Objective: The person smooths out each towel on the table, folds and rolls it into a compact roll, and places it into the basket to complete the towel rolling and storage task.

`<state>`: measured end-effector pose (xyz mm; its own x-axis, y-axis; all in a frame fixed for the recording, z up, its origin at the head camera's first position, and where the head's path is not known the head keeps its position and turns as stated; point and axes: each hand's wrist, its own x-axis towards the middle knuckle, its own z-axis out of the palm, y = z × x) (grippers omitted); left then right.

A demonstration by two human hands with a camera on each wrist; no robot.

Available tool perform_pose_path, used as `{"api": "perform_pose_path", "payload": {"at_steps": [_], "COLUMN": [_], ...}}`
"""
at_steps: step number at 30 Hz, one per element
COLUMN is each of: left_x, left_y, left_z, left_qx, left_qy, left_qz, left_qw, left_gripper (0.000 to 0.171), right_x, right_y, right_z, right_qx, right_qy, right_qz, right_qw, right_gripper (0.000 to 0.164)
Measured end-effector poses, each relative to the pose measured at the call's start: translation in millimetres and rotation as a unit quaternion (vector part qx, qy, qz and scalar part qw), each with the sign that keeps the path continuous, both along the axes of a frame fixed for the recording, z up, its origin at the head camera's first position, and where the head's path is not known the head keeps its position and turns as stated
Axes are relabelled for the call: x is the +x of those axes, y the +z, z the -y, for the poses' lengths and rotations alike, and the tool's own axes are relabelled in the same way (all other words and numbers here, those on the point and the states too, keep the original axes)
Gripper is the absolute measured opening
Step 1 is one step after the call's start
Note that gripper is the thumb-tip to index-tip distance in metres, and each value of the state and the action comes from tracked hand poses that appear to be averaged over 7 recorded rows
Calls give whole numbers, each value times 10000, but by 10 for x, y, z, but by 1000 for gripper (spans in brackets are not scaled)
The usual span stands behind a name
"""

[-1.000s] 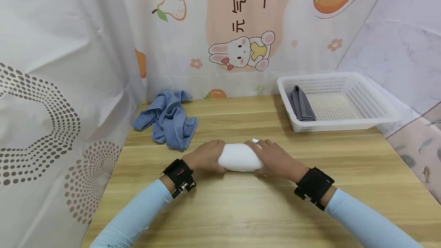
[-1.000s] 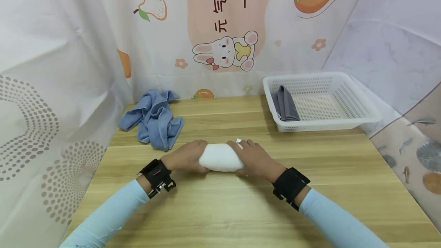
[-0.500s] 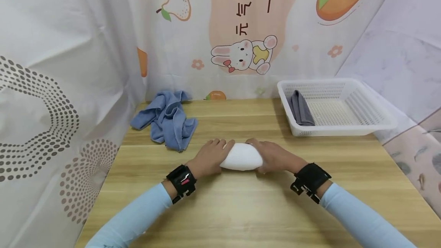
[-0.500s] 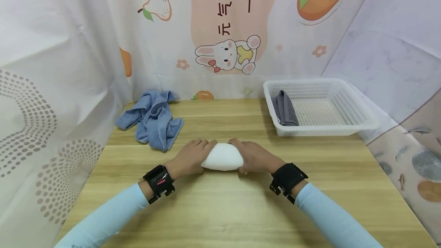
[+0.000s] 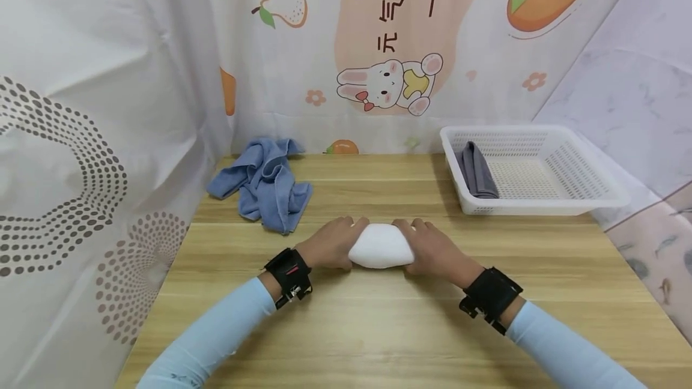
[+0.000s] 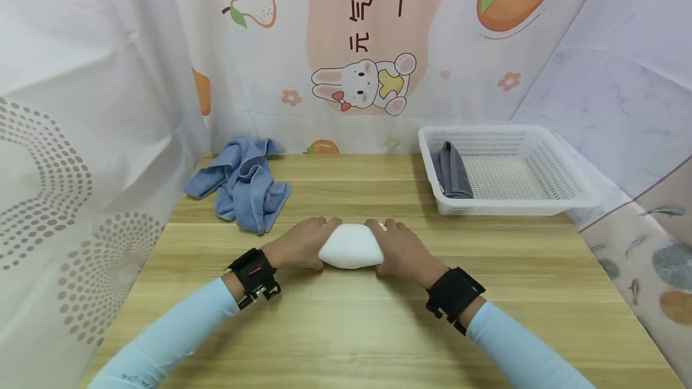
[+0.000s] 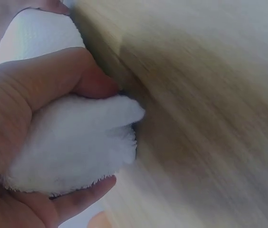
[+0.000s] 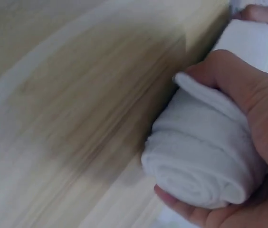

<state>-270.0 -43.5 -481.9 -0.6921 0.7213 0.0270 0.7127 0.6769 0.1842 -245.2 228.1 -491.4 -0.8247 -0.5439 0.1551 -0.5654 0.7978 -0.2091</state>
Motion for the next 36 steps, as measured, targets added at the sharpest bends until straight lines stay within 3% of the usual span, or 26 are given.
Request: {"api": "perform_pose_path", "payload": {"at_steps": [7, 16, 22, 27, 32, 36], "left_x": [53, 30, 37, -26, -57, -67], "left_y": [55, 54, 59, 49, 132, 137], "left_z": [57, 82, 90, 149, 248, 302], "left_qx": [-247, -29, 136, 805, 1942, 1995], "left_qy": [-195, -188, -24, -127, 141, 467], "left_qz": [353, 641, 824, 713, 802, 500], "left_qw": [9989, 9978, 9965, 9941, 9776, 9775], "left_gripper": [101, 109, 108, 103, 88, 62], "right_x": [-65, -66, -71, -46, 10, 8], "right_y": [20, 71, 29, 2, 79, 241], "right_z": [-108, -111, -93, -162, -320, -452], "right_qx": [-403, -417, -481, -720, -1075, -1296], "right_qy": [555, 556, 516, 348, 183, 49], "right_qz": [213, 345, 170, -147, -424, -712], "right_qw": [9974, 9970, 9974, 9967, 9931, 9890], "right_gripper": [99, 99, 93, 92, 91, 85]}}
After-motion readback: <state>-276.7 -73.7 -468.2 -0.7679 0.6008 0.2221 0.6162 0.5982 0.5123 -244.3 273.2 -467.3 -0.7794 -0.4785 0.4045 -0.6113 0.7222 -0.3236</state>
